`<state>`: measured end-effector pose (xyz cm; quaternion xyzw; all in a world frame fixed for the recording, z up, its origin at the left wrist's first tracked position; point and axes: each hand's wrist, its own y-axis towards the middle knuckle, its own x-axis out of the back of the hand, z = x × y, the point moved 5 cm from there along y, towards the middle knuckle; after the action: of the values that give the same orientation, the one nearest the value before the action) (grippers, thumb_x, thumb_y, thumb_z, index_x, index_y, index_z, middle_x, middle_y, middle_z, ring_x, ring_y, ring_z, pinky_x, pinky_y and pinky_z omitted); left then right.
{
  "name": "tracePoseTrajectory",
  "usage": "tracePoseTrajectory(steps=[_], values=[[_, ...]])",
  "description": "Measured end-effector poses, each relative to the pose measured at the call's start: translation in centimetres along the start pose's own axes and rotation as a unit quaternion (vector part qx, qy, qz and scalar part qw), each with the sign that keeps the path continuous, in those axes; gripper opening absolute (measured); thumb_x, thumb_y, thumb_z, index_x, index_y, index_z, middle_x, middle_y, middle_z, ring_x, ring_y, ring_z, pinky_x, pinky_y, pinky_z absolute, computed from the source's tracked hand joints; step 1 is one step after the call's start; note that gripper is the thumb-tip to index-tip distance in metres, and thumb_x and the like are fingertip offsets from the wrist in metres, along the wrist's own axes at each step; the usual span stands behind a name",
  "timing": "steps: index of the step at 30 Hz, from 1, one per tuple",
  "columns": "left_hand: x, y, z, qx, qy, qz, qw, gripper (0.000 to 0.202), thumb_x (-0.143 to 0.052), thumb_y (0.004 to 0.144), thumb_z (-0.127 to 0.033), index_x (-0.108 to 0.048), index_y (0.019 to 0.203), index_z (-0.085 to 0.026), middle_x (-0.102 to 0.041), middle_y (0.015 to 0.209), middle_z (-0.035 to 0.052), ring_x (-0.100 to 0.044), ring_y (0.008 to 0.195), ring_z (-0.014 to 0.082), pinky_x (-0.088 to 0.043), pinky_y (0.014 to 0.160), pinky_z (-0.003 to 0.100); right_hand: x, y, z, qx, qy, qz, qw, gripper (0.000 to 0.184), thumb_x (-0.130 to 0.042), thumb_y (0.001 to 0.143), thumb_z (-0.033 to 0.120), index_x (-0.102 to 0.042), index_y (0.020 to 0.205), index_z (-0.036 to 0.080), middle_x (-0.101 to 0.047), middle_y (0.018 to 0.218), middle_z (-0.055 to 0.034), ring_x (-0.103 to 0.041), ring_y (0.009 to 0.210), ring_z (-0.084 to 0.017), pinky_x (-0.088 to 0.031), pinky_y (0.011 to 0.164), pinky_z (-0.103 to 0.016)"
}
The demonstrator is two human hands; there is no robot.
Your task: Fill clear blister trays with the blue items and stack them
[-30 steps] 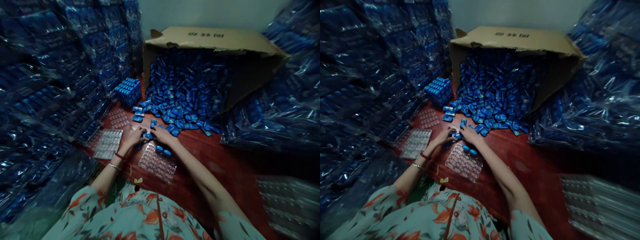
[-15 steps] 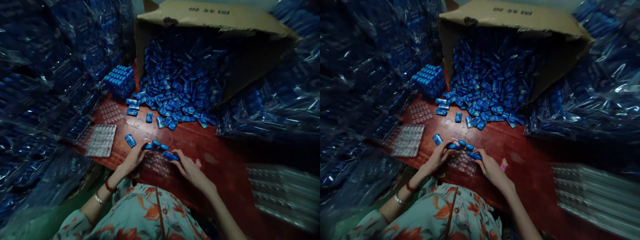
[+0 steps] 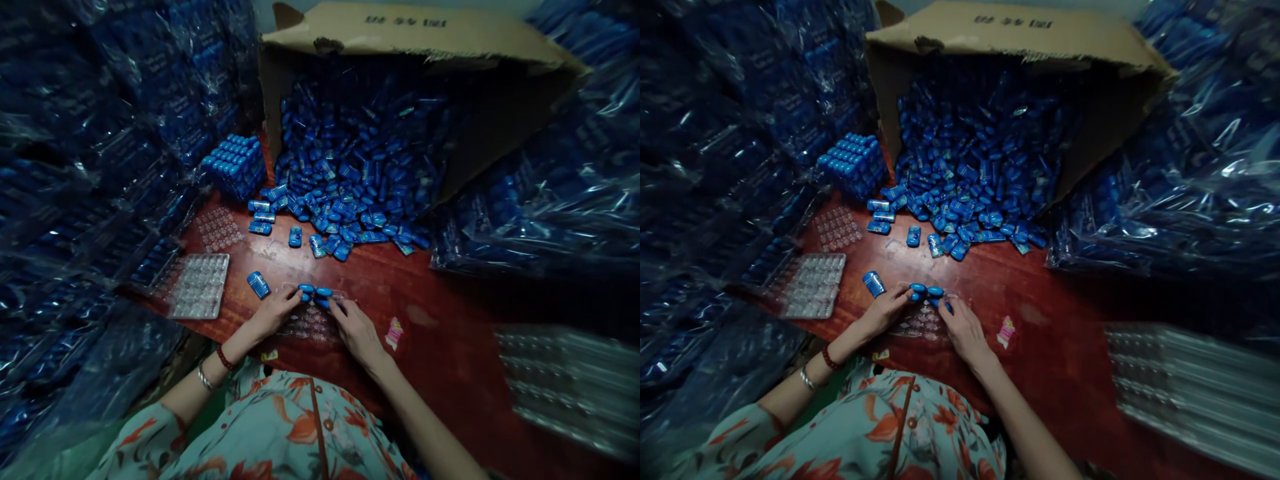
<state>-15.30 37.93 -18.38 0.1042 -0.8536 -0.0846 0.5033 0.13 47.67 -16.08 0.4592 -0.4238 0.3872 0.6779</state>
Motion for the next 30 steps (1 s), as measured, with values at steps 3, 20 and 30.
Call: tracePoseTrajectory(steps=[3,20,30], values=[[-0.2,0.7,-1.1,-0.008,0.022,0.051,0.998,0.031,-0.034,0.091,-0.013,-0.053,0.115,-0.019,-0.058,0.104,0.0106,-0.057,0.093,0.0198,-0.048,0.078,0.032,0.5,1.6,1.1,0.046,-0.041,0.081,0.995,0.032,-0.037,0.089,0.008,-0.057,0.113,0.015,-0.060,0.091,-0.0113,-0.056,0.083,-0.020,-0.049,0.071,-0.031],[0.3,-0.4,-1.9,0.053,0.166,0.033,0.984,0.059,-0.040,0.083,-0.005,-0.033,0.139,-0.025,-0.048,0.124,0.0126,-0.047,0.109,0.0255,-0.043,0.087,0.039,1.1,1.6,0.6,-0.082,-0.002,-0.060,0.995,0.032,-0.041,0.094,0.029,-0.057,0.119,0.018,-0.064,0.105,-0.0105,-0.062,0.090,-0.018,-0.048,0.079,-0.027],[4.2,-4.2,6.8,0.351,0.011,-0.186,0.918,0.059,-0.063,0.078,-0.036,-0.040,0.128,-0.014,-0.045,0.110,0.0116,-0.050,0.106,0.0272,-0.042,0.092,0.044,-0.9,15.9,-2.3,0.002,-0.019,0.139,0.990,0.050,-0.043,0.085,0.011,-0.043,0.134,0.023,-0.042,0.137,-0.0135,-0.046,0.113,-0.028,-0.044,0.082,-0.038]])
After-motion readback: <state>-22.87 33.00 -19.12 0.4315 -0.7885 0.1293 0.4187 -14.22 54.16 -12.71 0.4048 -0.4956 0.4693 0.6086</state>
